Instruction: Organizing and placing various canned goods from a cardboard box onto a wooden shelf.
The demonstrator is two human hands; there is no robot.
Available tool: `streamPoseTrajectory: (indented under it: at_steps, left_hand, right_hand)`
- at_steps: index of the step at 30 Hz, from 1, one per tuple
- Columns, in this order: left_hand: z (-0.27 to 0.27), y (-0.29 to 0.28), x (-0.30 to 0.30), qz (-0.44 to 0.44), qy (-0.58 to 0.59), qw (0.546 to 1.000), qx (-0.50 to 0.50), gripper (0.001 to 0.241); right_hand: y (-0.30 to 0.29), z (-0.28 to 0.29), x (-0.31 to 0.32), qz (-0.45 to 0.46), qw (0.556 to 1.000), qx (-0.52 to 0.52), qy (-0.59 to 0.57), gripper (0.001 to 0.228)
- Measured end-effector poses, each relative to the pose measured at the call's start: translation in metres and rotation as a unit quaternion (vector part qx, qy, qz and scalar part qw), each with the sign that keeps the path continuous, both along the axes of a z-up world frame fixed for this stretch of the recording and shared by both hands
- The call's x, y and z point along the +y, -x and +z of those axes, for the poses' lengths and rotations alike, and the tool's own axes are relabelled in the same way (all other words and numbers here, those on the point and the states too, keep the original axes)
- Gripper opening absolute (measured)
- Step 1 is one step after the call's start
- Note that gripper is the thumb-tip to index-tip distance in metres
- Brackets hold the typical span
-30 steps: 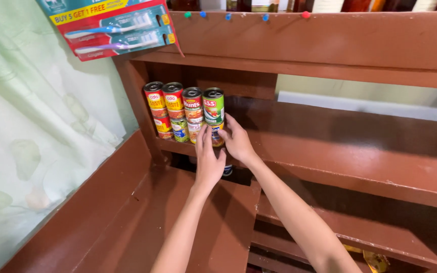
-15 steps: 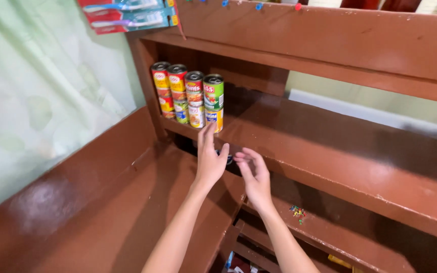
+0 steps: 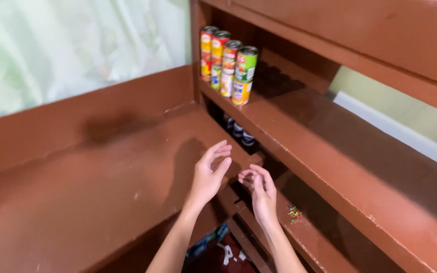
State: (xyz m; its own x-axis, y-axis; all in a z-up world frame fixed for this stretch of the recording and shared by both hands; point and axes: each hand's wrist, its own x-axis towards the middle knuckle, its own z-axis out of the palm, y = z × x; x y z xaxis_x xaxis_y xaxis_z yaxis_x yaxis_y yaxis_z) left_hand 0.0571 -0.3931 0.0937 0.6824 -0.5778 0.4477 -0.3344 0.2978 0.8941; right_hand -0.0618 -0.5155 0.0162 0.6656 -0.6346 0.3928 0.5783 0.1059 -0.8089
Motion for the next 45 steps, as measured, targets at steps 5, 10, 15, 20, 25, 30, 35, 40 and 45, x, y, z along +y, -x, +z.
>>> streamPoseTrajectory:
  at_steps: [5,10,15,20,25,30,35,40,45]
  left_hand:
    - [-0.057,0.042,0.072,0.034,0.076,0.995,0.061,0.047]
    - [-0.091,0.077,0.153,0.136,0.108,0.976,0.129,0.047]
    - [-0.110,0.100,0.214,0.212,0.142,0.954,0.159,0.043]
    - [-0.129,0.128,0.278,0.285,0.171,0.923,0.193,0.041]
    - [-0.181,0.153,0.356,0.359,0.193,0.885,0.227,0.040]
    - [-0.259,0.192,0.440,0.422,0.201,0.829,0.307,0.041]
    - [-0.310,0.241,0.518,0.502,0.196,0.772,0.338,0.042]
    - [-0.360,0.283,0.576,0.537,0.212,0.728,0.368,0.043]
    - [-0.415,0.324,0.615,0.561,0.218,0.696,0.392,0.042]
  right_hand:
    - [0.008,-0.020,0.038,0.119,0.993,0.010,-0.003,0.038]
    - [0.005,-0.043,0.097,0.213,0.976,0.050,-0.006,0.039]
    - [-0.001,-0.062,0.162,0.350,0.935,0.057,-0.009,0.040]
    - [-0.013,-0.090,0.233,0.477,0.870,0.113,-0.050,0.039]
    - [-0.024,-0.143,0.314,0.557,0.800,0.217,-0.048,0.038]
    - [-0.021,-0.214,0.394,0.595,0.736,0.322,0.019,0.035]
    - [0.001,-0.253,0.471,0.630,0.675,0.382,0.048,0.033]
    - [0.025,-0.272,0.539,0.656,0.627,0.413,0.076,0.034]
    - [0.050,-0.292,0.601,0.680,0.580,0.436,0.106,0.034]
